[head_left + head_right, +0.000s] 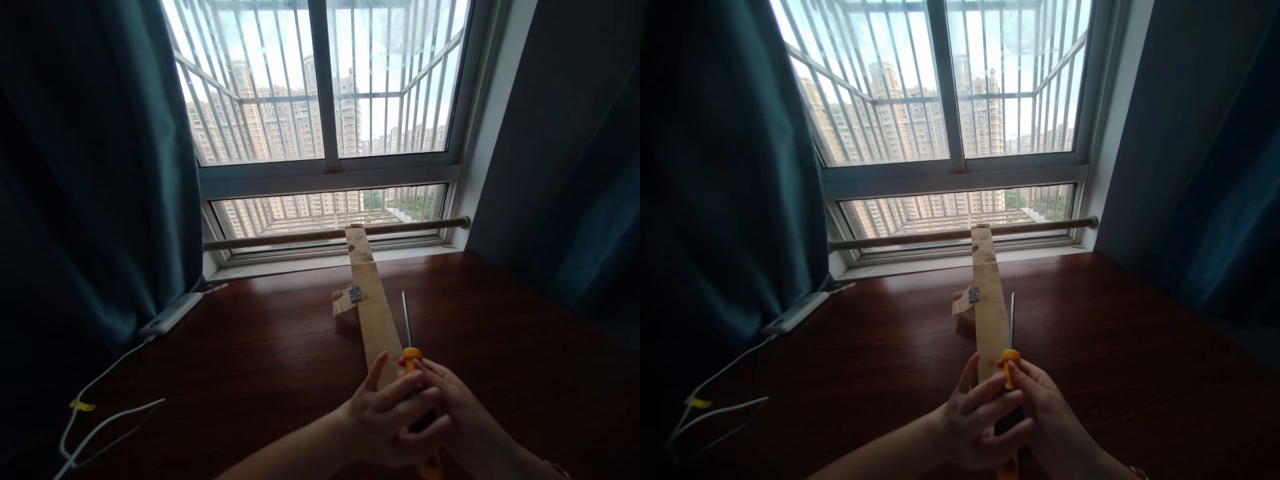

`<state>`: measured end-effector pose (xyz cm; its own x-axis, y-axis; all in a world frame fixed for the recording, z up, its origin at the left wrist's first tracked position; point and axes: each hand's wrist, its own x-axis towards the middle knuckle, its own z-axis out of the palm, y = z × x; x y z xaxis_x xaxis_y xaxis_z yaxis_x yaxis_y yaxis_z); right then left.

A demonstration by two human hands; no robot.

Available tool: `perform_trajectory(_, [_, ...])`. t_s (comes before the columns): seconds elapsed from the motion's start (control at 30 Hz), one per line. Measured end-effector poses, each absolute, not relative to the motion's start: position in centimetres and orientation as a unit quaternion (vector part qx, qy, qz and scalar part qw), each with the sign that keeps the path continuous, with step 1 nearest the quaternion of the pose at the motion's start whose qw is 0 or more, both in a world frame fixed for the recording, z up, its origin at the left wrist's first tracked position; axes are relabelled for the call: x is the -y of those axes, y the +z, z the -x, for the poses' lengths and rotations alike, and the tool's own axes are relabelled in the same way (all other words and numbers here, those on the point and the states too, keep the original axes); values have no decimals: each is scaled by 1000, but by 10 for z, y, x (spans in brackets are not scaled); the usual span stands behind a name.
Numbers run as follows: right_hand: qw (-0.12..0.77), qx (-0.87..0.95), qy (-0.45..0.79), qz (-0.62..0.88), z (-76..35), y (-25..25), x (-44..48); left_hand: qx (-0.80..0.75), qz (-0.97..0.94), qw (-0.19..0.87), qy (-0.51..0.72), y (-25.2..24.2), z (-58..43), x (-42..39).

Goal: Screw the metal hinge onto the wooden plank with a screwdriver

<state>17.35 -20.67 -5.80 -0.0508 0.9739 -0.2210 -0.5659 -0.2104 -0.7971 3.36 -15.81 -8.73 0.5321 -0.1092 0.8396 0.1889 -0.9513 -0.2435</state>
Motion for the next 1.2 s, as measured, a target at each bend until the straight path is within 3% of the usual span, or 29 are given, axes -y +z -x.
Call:
perform_trajectory(0.13, [580, 319, 559, 499, -226, -68, 191, 22, 867, 255, -428, -109, -24, 147])
perform_trajectory(0.27, [530, 402, 346, 661, -299, -87, 162, 59, 877, 257, -401, -126, -2, 127])
perform_trajectory(0.37, [415, 469, 134, 768, -339, -111, 144, 103, 881, 227, -401, -134, 11, 116])
perform_trajectory(0.43, [308, 507, 66, 802, -353, -129, 137, 139, 885, 205, -394, -137, 15, 111])
perform_trajectory(0.53, [194, 536, 46, 820, -361, -148, 135, 178, 896, 164, -372, -141, 17, 106])
perform_trajectory(0.67, [141, 548, 49, 823, -365, -159, 140, 186, 914, 121, -340, -143, 17, 102])
perform_trajectory(0.97, [105, 545, 47, 831, -366, -161, 143, 238, 912, 35, -331, -145, 18, 99])
perform_trajectory(1.2, [139, 534, 69, 831, -371, -165, 142, 243, 900, -65, -357, -149, 17, 97])
